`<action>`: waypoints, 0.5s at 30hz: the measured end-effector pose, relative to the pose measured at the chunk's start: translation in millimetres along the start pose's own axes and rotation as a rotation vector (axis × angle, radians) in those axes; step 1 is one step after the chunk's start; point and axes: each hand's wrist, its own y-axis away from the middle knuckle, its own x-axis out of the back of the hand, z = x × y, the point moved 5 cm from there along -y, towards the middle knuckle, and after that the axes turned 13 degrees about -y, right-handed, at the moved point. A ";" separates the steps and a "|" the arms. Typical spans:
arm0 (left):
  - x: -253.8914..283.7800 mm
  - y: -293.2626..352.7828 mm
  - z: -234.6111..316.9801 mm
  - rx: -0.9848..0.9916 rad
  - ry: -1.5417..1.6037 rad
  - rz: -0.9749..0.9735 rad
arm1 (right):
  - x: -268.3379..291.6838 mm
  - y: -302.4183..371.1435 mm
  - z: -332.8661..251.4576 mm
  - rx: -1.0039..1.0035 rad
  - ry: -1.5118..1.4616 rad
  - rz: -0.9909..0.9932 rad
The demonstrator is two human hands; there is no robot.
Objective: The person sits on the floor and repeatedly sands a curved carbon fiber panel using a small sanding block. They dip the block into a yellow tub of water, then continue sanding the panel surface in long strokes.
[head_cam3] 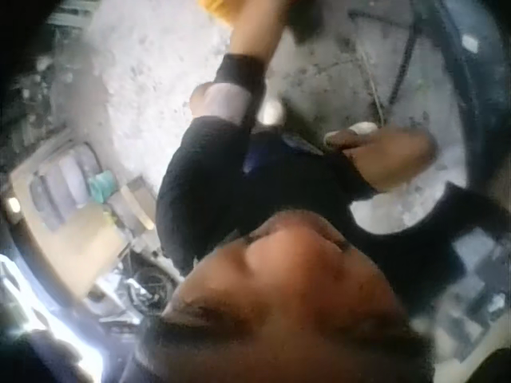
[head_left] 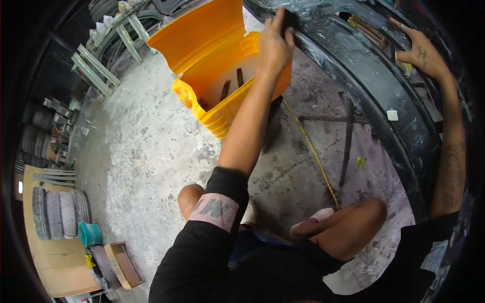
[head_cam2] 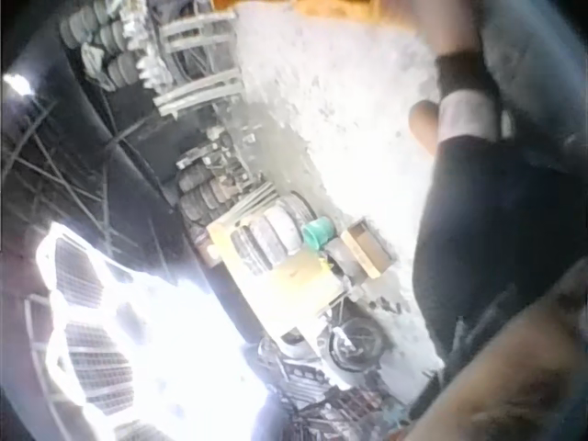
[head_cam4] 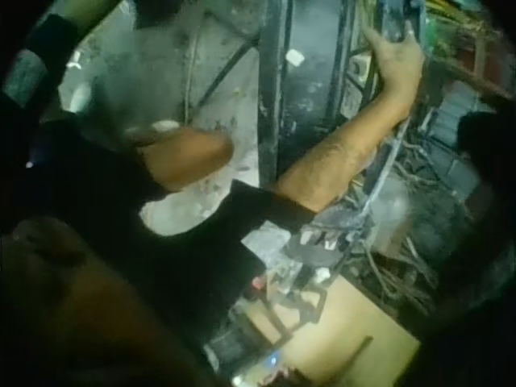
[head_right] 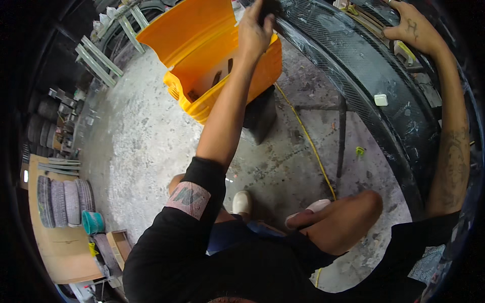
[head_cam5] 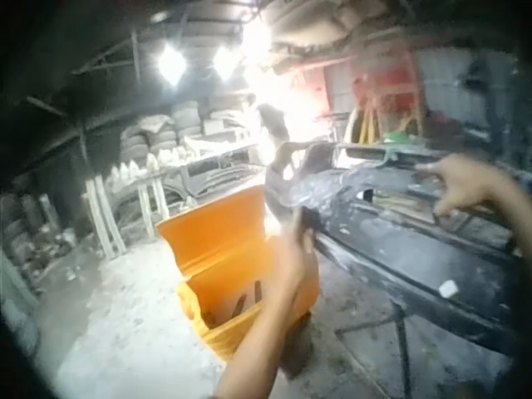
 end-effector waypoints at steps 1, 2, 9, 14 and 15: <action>2.1 4.0 -5.9 -0.003 0.004 0.001 | -5.9 -2.3 -6.8 -0.066 0.049 0.002; 0.4 4.9 0.5 -0.013 0.024 0.007 | -3.2 -1.3 -11.7 -0.141 0.112 0.009; 1.3 9.0 33.4 -0.091 0.000 -0.231 | 5.2 12.1 -1.5 -0.295 0.129 0.012; 0.6 41.4 91.8 -0.106 -0.018 -0.295 | 12.5 23.4 -0.5 -0.201 0.155 -0.060; 11.6 52.0 106.9 -0.106 -0.029 -0.345 | 11.3 20.3 -9.9 -0.048 0.179 0.018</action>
